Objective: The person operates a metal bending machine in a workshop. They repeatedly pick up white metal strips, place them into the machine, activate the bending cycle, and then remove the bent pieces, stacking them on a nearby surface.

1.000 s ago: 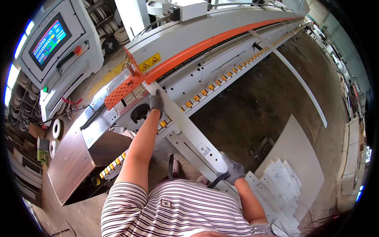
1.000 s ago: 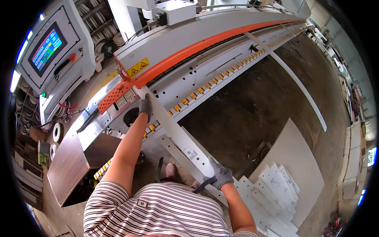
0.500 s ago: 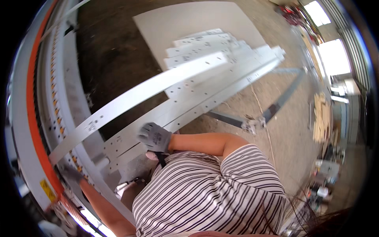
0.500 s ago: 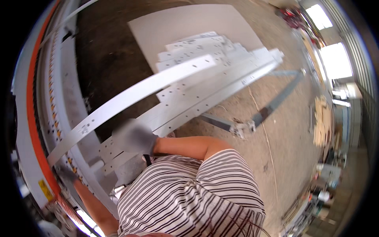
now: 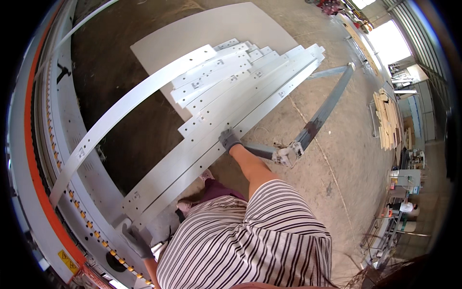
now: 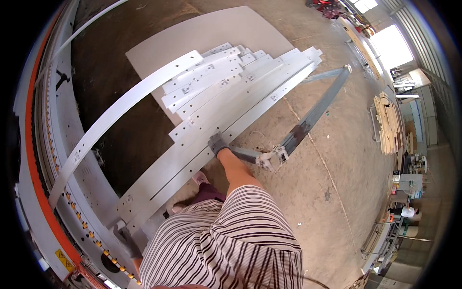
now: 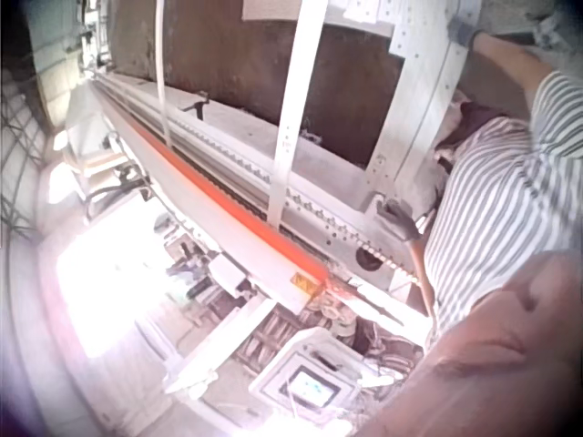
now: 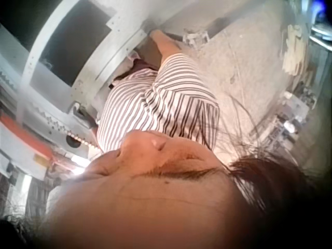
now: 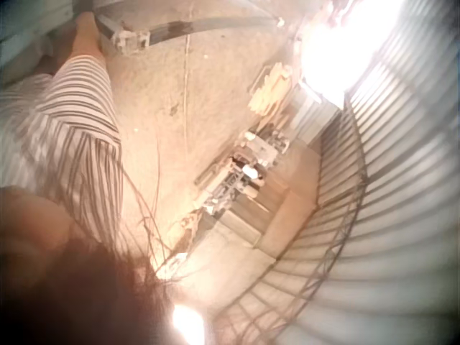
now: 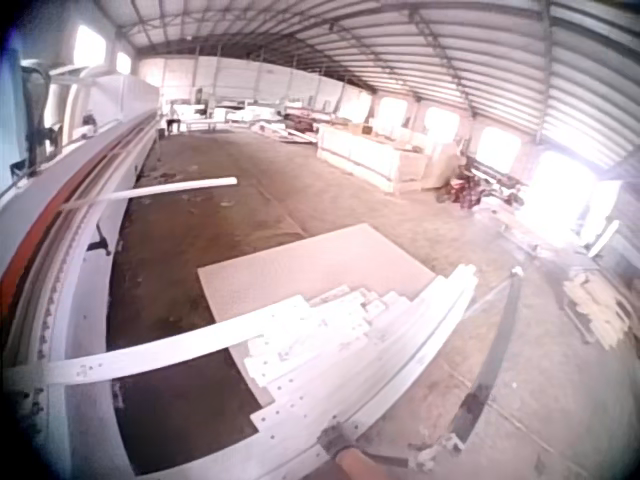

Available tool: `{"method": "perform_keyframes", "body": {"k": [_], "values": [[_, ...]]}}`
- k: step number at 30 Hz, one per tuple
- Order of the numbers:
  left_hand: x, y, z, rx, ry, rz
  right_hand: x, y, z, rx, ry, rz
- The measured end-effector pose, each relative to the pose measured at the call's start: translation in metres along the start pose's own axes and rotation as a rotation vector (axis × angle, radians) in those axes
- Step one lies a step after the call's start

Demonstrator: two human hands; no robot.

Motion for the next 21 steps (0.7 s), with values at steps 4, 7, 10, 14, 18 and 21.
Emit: {"method": "perform_keyframes", "body": {"k": [4, 7, 10, 14, 18, 21], "values": [[0.008, 0.016, -0.014, -0.135, -0.255, -0.352, -0.021, -0.035, 0.001, -0.033, -0.116, 0.255], [0.039, 0.035, -0.011, -0.226, -0.336, -0.443, -0.081, -0.099, -0.013, 0.159, -0.246, 0.373], [0.089, 0.06, -0.001, -0.317, -0.293, -0.593, -0.16, -0.177, -0.041, 0.059, -0.582, 0.495], [0.135, 0.08, 0.004, -0.459, -0.402, -0.935, -0.232, -0.282, -0.111, 0.225, -0.928, 0.678], [0.103, 0.03, 0.007, -0.192, -0.465, -0.981, -0.237, -0.304, -0.122, 0.341, -1.087, 0.984], [0.038, -0.041, -0.001, 0.16, -0.444, -1.021, -0.183, -0.248, -0.09, 0.221, -0.96, 0.71]]}}
Point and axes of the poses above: each hand's wrist, its own z-axis towards the middle knuckle, its own y-axis out of the palm, x = y × z, the point moved 6 cm from there along z, towards the middle knuckle, and after that the axes turned 10 degrees about z, right-handed, at the moved point
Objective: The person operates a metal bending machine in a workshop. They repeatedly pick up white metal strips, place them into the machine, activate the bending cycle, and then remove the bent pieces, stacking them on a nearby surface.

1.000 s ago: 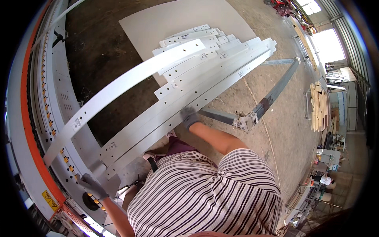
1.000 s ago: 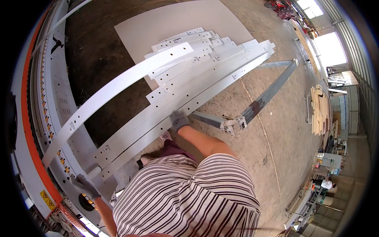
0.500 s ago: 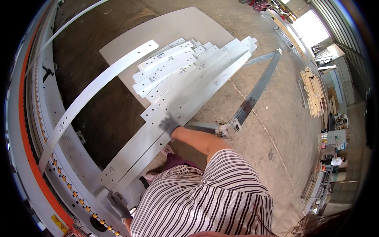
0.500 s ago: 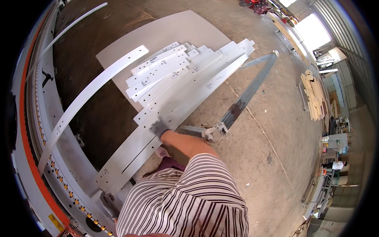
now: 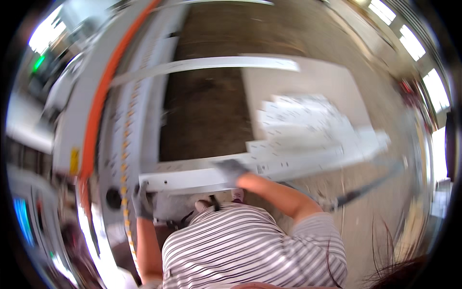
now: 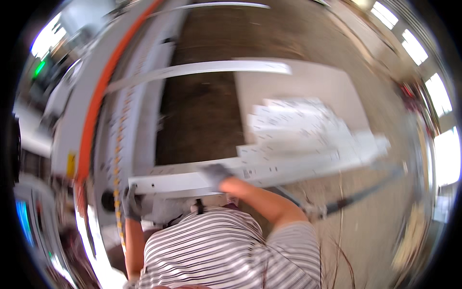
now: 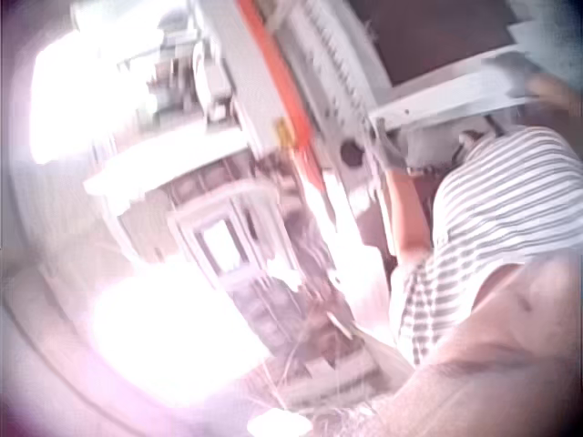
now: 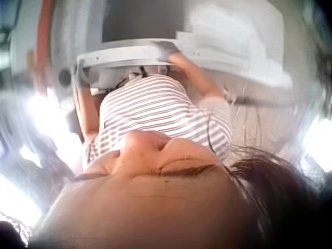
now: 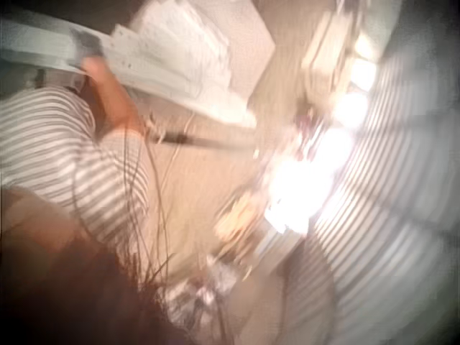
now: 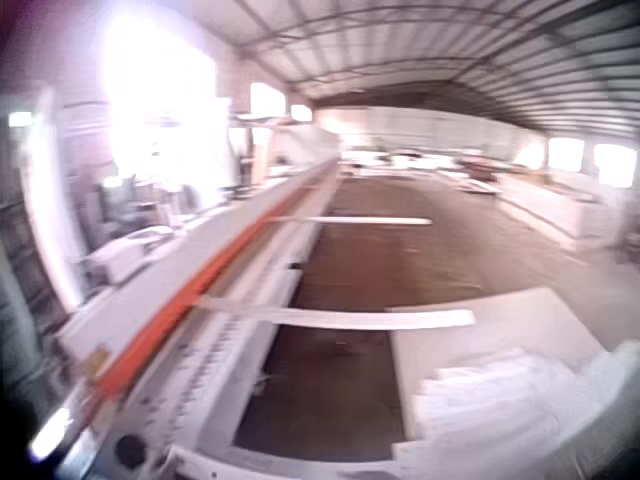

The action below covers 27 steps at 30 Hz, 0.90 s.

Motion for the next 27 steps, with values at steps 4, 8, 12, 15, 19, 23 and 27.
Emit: {"method": "perform_keyframes", "body": {"k": [4, 8, 12, 15, 19, 23, 27], "values": [[0.015, -0.138, 0.01, 0.505, 0.126, -0.161, 0.076, -0.005, -0.054, -0.196, 0.384, -0.294], [0.006, -0.214, 0.029, 0.748, 0.154, -0.228, 0.05, 0.004, -0.027, -0.292, 0.303, -0.384], [-0.021, -0.224, 0.06, 0.758, 0.008, -0.318, -0.018, 0.013, 0.006, -0.244, 0.088, -0.269], [-0.025, -0.224, 0.082, 0.734, -0.001, -0.21, -0.067, 0.018, 0.022, -0.277, 0.068, -0.196], [-0.023, -0.226, 0.102, 0.755, -0.124, -0.052, -0.113, 0.025, 0.038, -0.381, 0.107, -0.167], [-0.019, -0.239, 0.115, 0.77, -0.088, -0.124, -0.133, 0.03, 0.05, -0.414, 0.146, -0.183], [-0.026, -0.254, 0.122, 0.757, -0.147, 0.1, -0.138, 0.029, 0.055, -0.424, 0.122, -0.199]]}}
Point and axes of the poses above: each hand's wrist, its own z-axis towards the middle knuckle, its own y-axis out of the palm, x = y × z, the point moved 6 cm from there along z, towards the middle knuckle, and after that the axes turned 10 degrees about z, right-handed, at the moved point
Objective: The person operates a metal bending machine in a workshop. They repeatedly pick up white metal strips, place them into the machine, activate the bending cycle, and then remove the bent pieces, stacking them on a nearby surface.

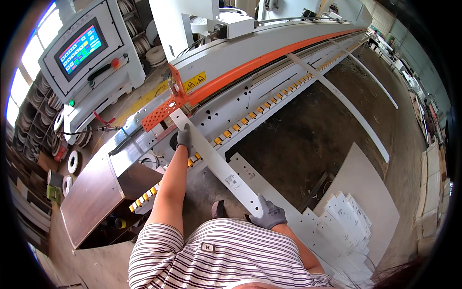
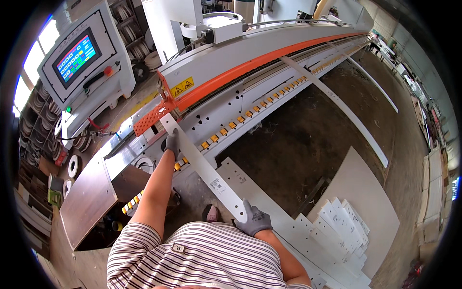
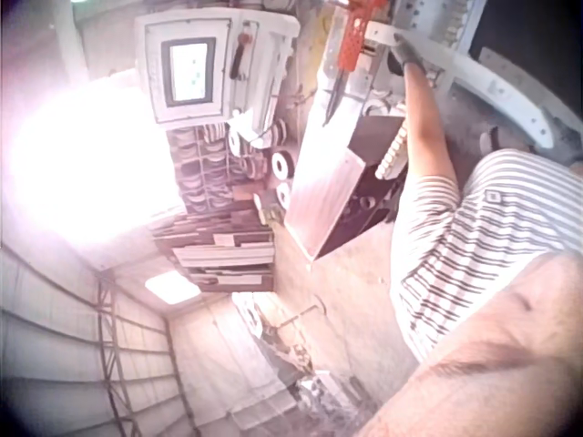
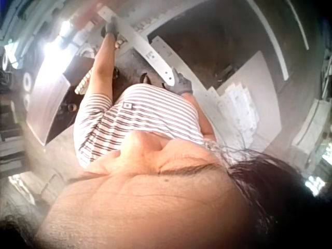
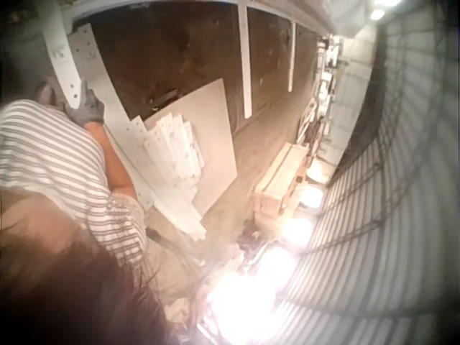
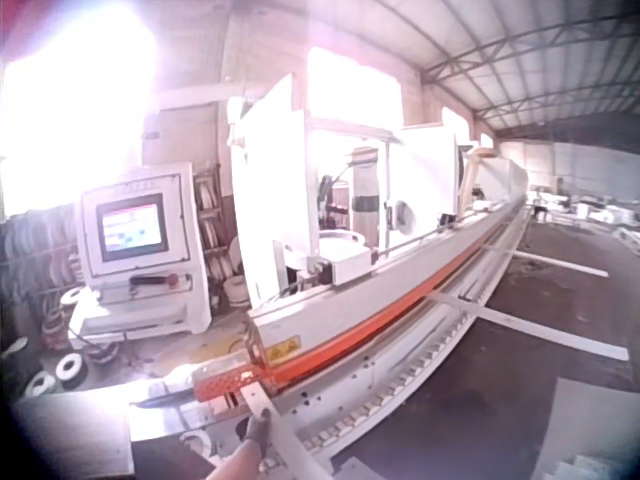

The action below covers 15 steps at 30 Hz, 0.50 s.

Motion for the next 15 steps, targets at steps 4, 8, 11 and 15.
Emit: {"method": "perform_keyframes", "body": {"k": [4, 8, 11, 15], "values": [[-0.002, -0.004, 0.002, 0.107, 0.022, 0.094, 0.0, 0.001, 0.003, -0.026, 0.008, 0.017], [0.004, -0.007, -0.006, 0.157, 0.008, 0.155, 0.002, 0.003, 0.007, -0.065, 0.013, 0.051], [0.009, -0.008, -0.007, 0.16, 0.029, 0.211, 0.004, 0.002, 0.011, -0.064, 0.004, 0.06], [0.011, -0.002, -0.001, 0.205, 0.064, 0.298, 0.009, -0.002, 0.017, -0.077, 0.012, 0.073]]}}
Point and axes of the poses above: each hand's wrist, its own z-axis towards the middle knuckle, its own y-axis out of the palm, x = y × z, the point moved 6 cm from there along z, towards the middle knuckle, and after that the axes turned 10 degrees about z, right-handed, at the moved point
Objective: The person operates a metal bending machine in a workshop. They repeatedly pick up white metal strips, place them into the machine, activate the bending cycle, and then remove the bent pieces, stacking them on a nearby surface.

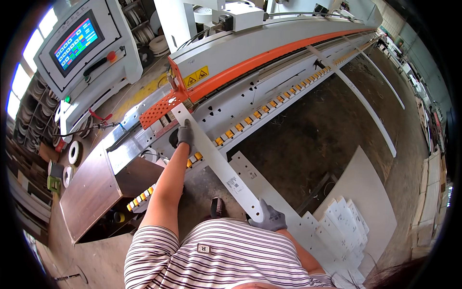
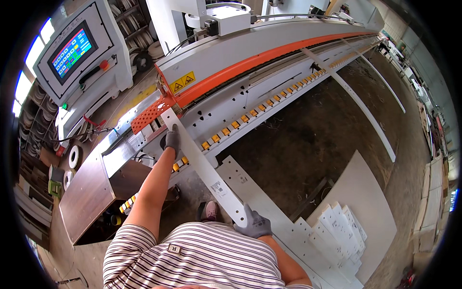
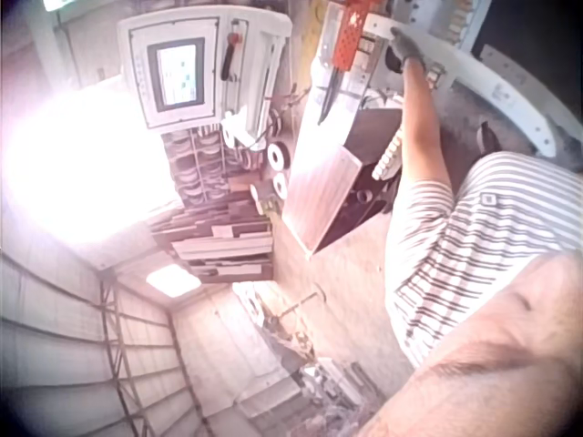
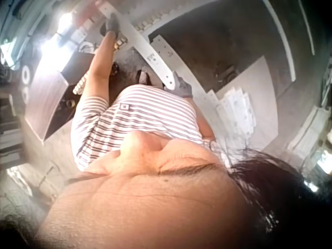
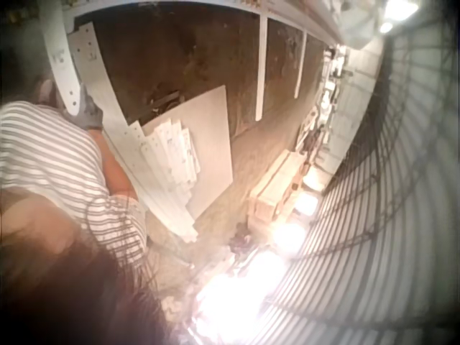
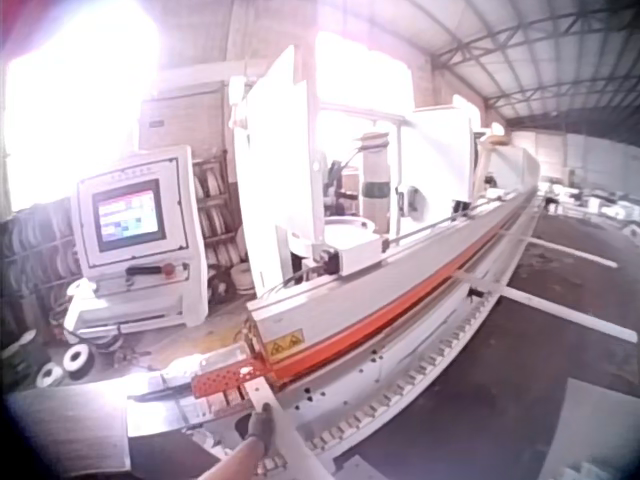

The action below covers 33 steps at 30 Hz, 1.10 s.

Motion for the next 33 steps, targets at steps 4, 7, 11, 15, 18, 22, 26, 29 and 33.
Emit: {"method": "perform_keyframes", "body": {"k": [4, 7, 11, 15, 18, 22, 26, 29, 33], "values": [[0.005, 0.016, 0.008, 0.033, -0.021, 0.011, 0.009, -0.01, 0.008, 0.017, 0.016, 0.006], [0.013, 0.031, 0.012, 0.001, -0.077, -0.042, 0.017, -0.021, 0.014, 0.066, -0.009, -0.012], [0.033, 0.051, 0.016, -0.047, -0.079, -0.035, 0.028, -0.04, 0.025, 0.131, -0.065, -0.051], [0.055, 0.081, 0.024, -0.014, -0.065, -0.093, 0.041, -0.069, 0.036, 0.151, -0.019, -0.088], [0.065, 0.123, 0.044, -0.055, -0.054, -0.303, 0.049, -0.091, 0.044, 0.19, 0.006, -0.073], [0.066, 0.164, 0.082, -0.393, 0.049, -0.425, 0.049, -0.098, 0.031, 0.68, -0.158, 0.027], [0.067, 0.117, 0.034, -0.342, 0.575, -0.21, 0.068, -0.022, 0.002, 0.958, -0.441, -0.133], [0.071, 0.044, -0.076, -0.069, 0.952, -0.062, 0.165, 0.034, 0.011, 0.584, -0.1, -0.267], [0.054, 0.028, -0.2, -0.418, 0.75, -0.089, 0.334, 0.064, -0.019, 0.294, 0.627, -0.319]]}}
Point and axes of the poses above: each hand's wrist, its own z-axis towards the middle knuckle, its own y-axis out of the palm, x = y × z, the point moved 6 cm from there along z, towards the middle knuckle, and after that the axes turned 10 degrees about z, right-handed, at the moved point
